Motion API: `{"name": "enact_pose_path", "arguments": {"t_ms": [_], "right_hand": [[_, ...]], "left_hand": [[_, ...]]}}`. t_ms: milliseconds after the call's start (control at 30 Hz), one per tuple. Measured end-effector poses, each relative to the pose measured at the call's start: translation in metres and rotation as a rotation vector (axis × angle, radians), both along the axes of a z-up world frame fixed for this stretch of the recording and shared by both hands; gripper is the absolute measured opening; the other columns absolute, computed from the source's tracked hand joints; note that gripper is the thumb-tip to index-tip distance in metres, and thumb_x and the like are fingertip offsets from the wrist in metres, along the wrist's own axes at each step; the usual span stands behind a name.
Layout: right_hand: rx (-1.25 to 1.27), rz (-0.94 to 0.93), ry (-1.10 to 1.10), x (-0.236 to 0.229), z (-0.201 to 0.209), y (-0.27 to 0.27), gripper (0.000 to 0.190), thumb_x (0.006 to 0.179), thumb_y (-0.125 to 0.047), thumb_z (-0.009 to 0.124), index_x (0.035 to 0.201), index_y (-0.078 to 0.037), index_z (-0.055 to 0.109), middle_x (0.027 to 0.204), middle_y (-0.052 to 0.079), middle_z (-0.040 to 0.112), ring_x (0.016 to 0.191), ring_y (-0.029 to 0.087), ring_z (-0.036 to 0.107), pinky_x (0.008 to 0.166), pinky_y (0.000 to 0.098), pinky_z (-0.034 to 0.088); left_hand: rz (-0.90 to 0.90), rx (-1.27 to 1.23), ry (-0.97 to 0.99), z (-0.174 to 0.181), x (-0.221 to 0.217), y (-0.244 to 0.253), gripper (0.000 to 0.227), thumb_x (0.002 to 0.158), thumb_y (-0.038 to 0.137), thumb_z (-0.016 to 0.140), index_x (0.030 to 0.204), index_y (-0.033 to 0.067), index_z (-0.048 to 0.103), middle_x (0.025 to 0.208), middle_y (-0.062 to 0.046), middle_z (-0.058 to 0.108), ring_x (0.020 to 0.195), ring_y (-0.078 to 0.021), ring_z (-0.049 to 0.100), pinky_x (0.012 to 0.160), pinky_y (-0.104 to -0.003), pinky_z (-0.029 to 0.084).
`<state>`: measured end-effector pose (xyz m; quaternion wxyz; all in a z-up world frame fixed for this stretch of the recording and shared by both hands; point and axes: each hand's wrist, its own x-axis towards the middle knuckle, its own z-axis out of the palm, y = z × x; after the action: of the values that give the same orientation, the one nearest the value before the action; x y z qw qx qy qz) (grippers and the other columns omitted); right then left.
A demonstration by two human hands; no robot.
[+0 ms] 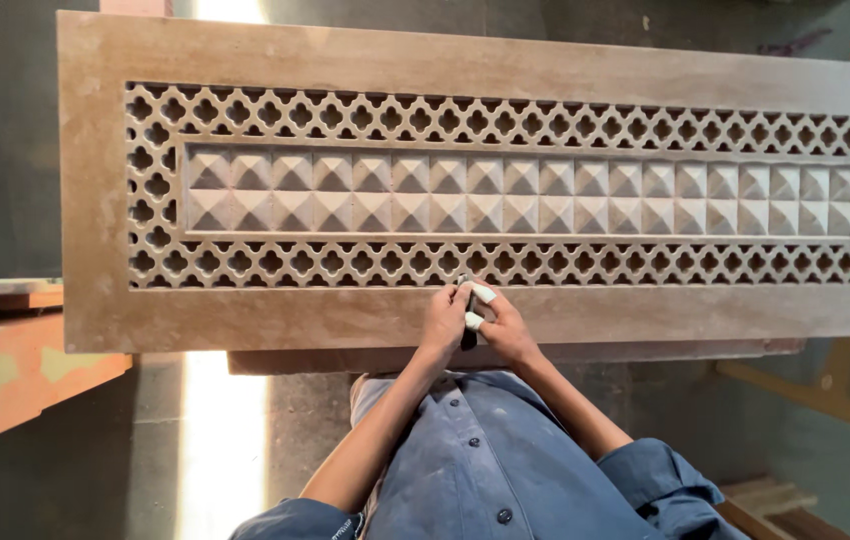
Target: The person sands a large rectangular wooden panel with a geometric lattice pattern using a sanding block. They move the block along the edges and across the surface of the panel, which rests on a workbench in a workshop.
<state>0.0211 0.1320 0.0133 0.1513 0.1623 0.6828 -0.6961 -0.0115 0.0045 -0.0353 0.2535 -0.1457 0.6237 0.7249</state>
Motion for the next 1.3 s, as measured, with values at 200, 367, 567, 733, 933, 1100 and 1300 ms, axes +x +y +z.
{"name": "enact_pose_path", "arguments": {"t_ms": [200, 367, 567, 733, 933, 1100, 1300], "right_hand": [[0.466, 0.189, 0.22, -0.008, 0.005, 0.017, 0.048, 0.088, -0.01, 0.061, 0.136, -0.01, 0.065, 0.112, 0.019, 0.072, 0.1, 0.033, 0.071, 0.088, 0.0403, 0.055], [0.889, 0.4, 0.279, -0.04, 0.02, 0.001, 0.032, 0.079, -0.016, 0.069, 0.11, -0.006, 0.067, 0.096, 0.019, 0.065, 0.087, 0.041, 0.065, 0.073, 0.0511, 0.052], [1.107, 0.499, 0.326, -0.06, 0.0, -0.02, 0.014, 0.082, -0.014, 0.066, 0.096, -0.009, 0.068, 0.091, 0.017, 0.064, 0.081, 0.038, 0.068, 0.068, 0.0516, 0.053], [1.138, 0.413, 0.345, -0.054, -0.005, -0.024, 0.01, 0.087, -0.015, 0.061, 0.089, -0.009, 0.07, 0.089, 0.018, 0.066, 0.081, 0.04, 0.069, 0.068, 0.0532, 0.053], [1.105, 0.397, 0.178, -0.064, 0.013, -0.043, 0.016, 0.088, -0.021, 0.062, 0.089, -0.008, 0.07, 0.088, 0.021, 0.069, 0.079, 0.043, 0.068, 0.07, 0.0562, 0.052], [1.184, 0.224, 0.157, -0.048, 0.005, -0.057, 0.014, 0.087, -0.014, 0.057, 0.089, -0.006, 0.068, 0.09, 0.02, 0.07, 0.082, 0.044, 0.069, 0.074, 0.0557, 0.053], [1.214, 0.199, 0.085, -0.063, 0.016, -0.071, 0.013, 0.085, -0.011, 0.056, 0.086, -0.006, 0.068, 0.09, 0.02, 0.071, 0.082, 0.043, 0.069, 0.072, 0.0576, 0.053]], "left_hand": [[0.086, -0.075, -0.005, 0.004, 0.007, 0.017, 0.041, 0.106, 0.03, 0.053, 0.084, 0.0012, 0.07, 0.068, 0.001, 0.062, 0.061, -0.0071, 0.055, 0.053, -0.028, 0.046], [0.195, -0.562, 0.232, 0.029, -0.003, -0.002, 0.031, 0.104, 0.026, 0.058, 0.094, 0.0014, 0.073, 0.075, -0.012, 0.067, 0.067, -0.0257, 0.065, 0.062, -0.041, 0.051], [0.357, -0.754, 0.453, 0.07, -0.009, -0.04, 0.029, 0.098, 0.024, 0.061, 0.118, 0.0033, 0.067, 0.099, -0.017, 0.071, 0.089, -0.0347, 0.071, 0.077, -0.044, 0.056], [0.213, -0.81, 0.544, 0.072, -0.024, -0.06, 0.032, 0.099, 0.024, 0.062, 0.123, 0.0033, 0.064, 0.109, -0.018, 0.07, 0.107, -0.0371, 0.064, 0.092, -0.047, 0.051], [0.074, -0.81, 0.712, 0.07, -0.054, -0.082, 0.036, 0.097, 0.022, 0.064, 0.125, 0.0005, 0.062, 0.117, -0.021, 0.065, 0.117, -0.039, 0.058, 0.099, -0.048, 0.048], [-0.02, -0.789, 0.763, 0.055, -0.056, -0.099, 0.036, 0.096, 0.019, 0.065, 0.126, -0.0001, 0.061, 0.122, -0.02, 0.064, 0.12, -0.0386, 0.056, 0.104, -0.048, 0.046], [-0.18, -0.735, 0.954, 0.046, -0.069, -0.12, 0.036, 0.095, 0.015, 0.065, 0.128, 0.0017, 0.06, 0.128, -0.016, 0.062, 0.125, -0.0355, 0.055, 0.109, -0.044, 0.046]]}}
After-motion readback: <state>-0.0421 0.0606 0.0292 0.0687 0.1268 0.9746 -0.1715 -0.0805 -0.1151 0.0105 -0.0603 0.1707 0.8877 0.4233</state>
